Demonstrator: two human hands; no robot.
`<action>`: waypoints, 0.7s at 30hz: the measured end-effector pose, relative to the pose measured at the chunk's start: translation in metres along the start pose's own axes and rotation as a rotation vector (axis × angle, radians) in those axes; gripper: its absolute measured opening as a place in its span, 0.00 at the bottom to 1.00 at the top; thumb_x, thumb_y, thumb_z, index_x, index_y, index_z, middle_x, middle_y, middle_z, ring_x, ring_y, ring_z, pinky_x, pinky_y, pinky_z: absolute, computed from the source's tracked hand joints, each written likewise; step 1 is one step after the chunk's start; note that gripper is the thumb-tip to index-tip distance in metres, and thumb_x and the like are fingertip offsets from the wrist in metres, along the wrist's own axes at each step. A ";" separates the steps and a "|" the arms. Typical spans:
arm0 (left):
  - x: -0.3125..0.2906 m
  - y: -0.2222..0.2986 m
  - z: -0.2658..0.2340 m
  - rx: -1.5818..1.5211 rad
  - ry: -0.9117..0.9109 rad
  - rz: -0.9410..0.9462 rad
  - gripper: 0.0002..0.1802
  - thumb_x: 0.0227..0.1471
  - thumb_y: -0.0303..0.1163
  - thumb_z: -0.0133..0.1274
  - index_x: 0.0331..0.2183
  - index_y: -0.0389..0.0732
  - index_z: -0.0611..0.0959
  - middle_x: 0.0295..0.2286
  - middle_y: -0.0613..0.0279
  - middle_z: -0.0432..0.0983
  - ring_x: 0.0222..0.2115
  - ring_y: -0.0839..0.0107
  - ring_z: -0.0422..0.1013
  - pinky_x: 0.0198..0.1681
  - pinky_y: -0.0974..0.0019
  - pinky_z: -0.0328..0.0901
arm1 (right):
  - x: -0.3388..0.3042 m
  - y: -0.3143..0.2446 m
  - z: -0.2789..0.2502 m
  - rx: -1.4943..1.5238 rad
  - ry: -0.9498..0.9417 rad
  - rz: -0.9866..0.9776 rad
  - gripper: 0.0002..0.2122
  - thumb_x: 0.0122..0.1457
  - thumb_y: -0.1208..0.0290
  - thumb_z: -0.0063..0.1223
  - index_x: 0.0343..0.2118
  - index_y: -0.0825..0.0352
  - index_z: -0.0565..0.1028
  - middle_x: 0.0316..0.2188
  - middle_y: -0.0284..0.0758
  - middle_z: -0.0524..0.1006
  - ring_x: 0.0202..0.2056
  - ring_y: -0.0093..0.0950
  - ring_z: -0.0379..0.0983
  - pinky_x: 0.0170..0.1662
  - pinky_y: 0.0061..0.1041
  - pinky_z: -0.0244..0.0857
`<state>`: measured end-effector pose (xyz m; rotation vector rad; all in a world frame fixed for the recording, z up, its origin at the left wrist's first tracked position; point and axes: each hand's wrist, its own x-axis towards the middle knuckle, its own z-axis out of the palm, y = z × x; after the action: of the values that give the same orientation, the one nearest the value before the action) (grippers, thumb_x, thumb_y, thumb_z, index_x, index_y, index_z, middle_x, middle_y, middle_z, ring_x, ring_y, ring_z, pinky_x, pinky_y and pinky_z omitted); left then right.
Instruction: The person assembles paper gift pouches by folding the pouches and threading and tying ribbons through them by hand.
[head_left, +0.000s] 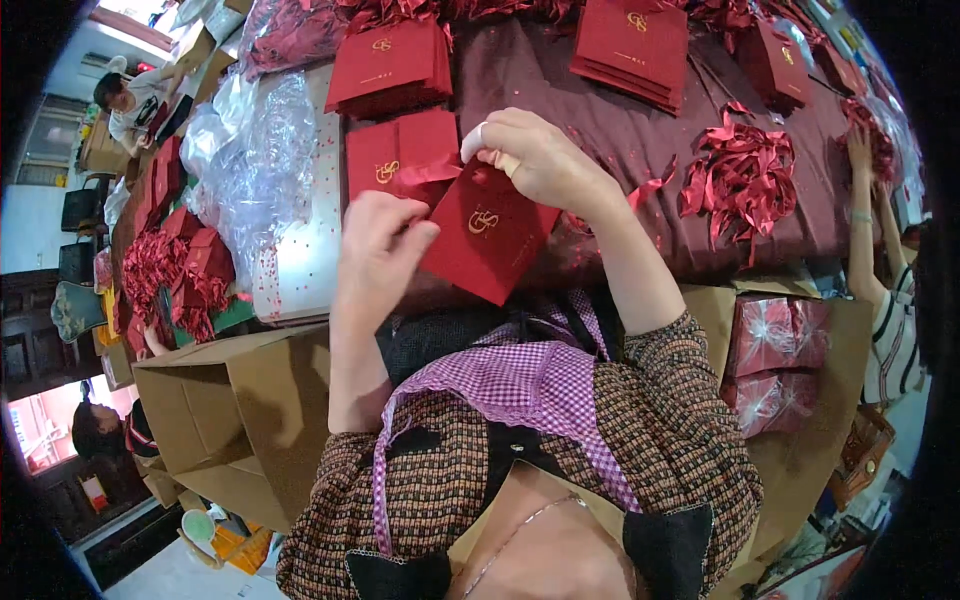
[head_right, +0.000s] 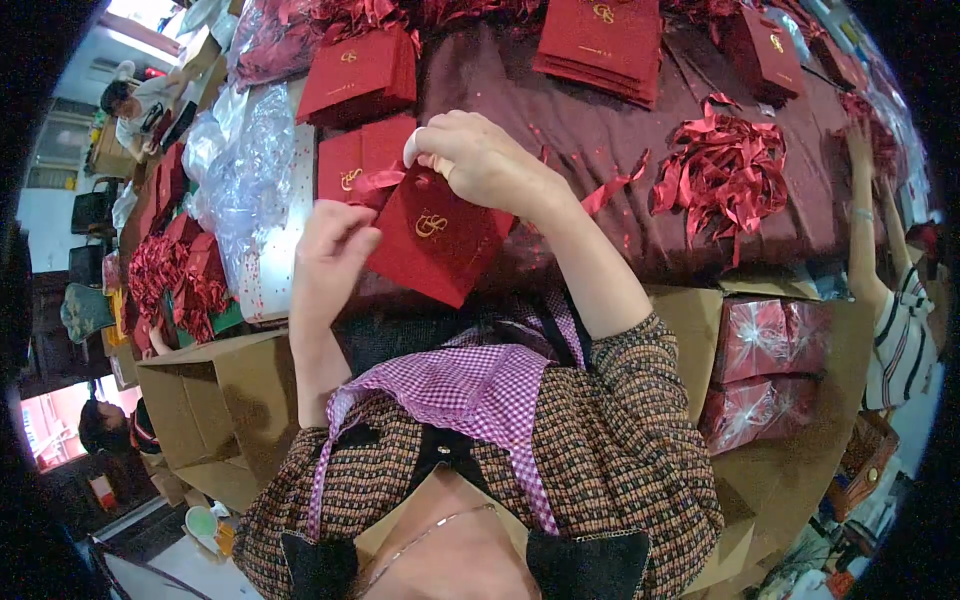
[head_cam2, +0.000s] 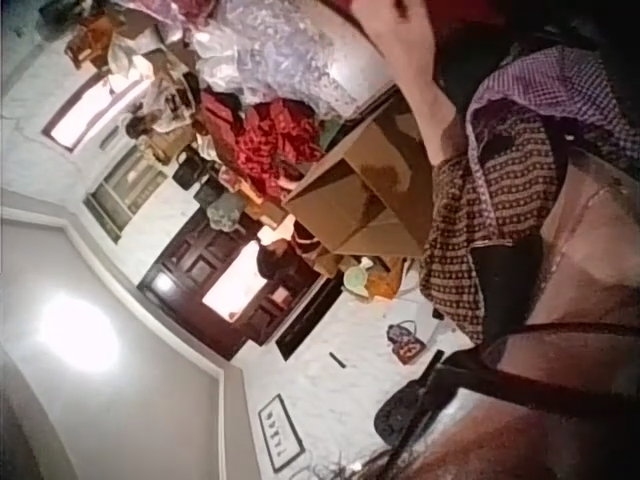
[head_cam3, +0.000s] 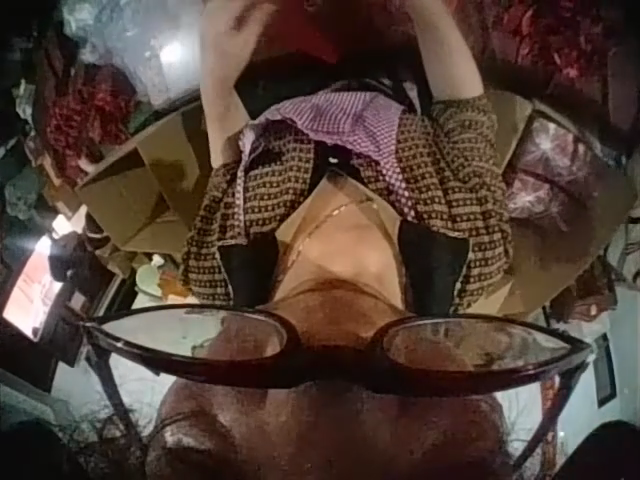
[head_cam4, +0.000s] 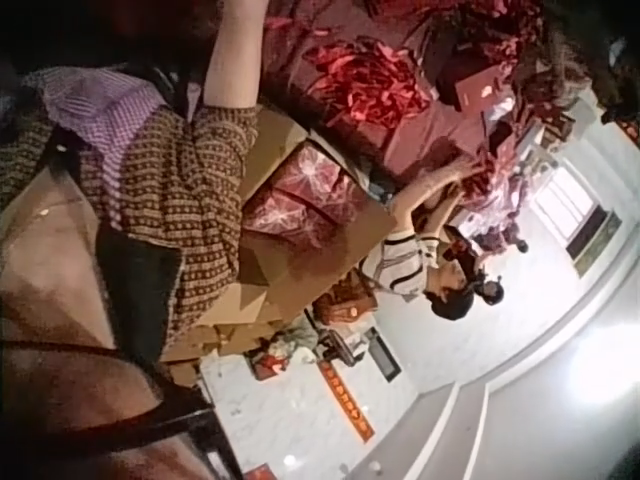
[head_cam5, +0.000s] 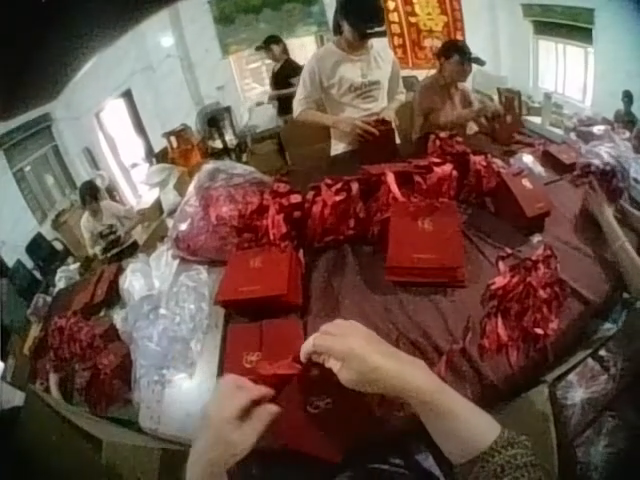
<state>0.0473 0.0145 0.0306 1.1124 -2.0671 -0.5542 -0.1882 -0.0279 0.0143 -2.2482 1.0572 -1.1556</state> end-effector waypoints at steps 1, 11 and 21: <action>0.000 -0.006 0.007 0.003 -0.024 0.081 0.10 0.41 0.24 0.60 0.30 0.34 0.79 0.25 0.56 0.70 0.29 0.60 0.69 0.35 0.61 0.64 | 0.000 0.004 0.003 -0.004 -0.024 -0.023 0.08 0.52 0.83 0.49 0.34 0.66 0.74 0.29 0.37 0.74 0.34 0.35 0.70 0.38 0.30 0.65; -0.007 -0.039 0.007 -0.065 0.005 -0.126 0.06 0.45 0.21 0.57 0.27 0.31 0.75 0.24 0.57 0.69 0.25 0.66 0.67 0.29 0.67 0.62 | -0.035 0.018 -0.032 0.272 0.039 0.355 0.13 0.60 0.77 0.48 0.48 0.66 0.72 0.38 0.31 0.76 0.40 0.20 0.70 0.44 0.19 0.64; -0.006 -0.040 0.007 0.116 0.143 -0.158 0.06 0.44 0.24 0.59 0.26 0.33 0.78 0.24 0.55 0.69 0.26 0.59 0.67 0.30 0.61 0.63 | -0.097 0.043 -0.061 -0.632 0.136 0.392 0.08 0.50 0.78 0.50 0.35 0.63 0.75 0.37 0.36 0.75 0.44 0.38 0.68 0.48 0.36 0.58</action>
<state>0.0656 -0.0020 -0.0022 1.3517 -1.9196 -0.4209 -0.2927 0.0189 -0.0275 -2.2394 2.0410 -0.8924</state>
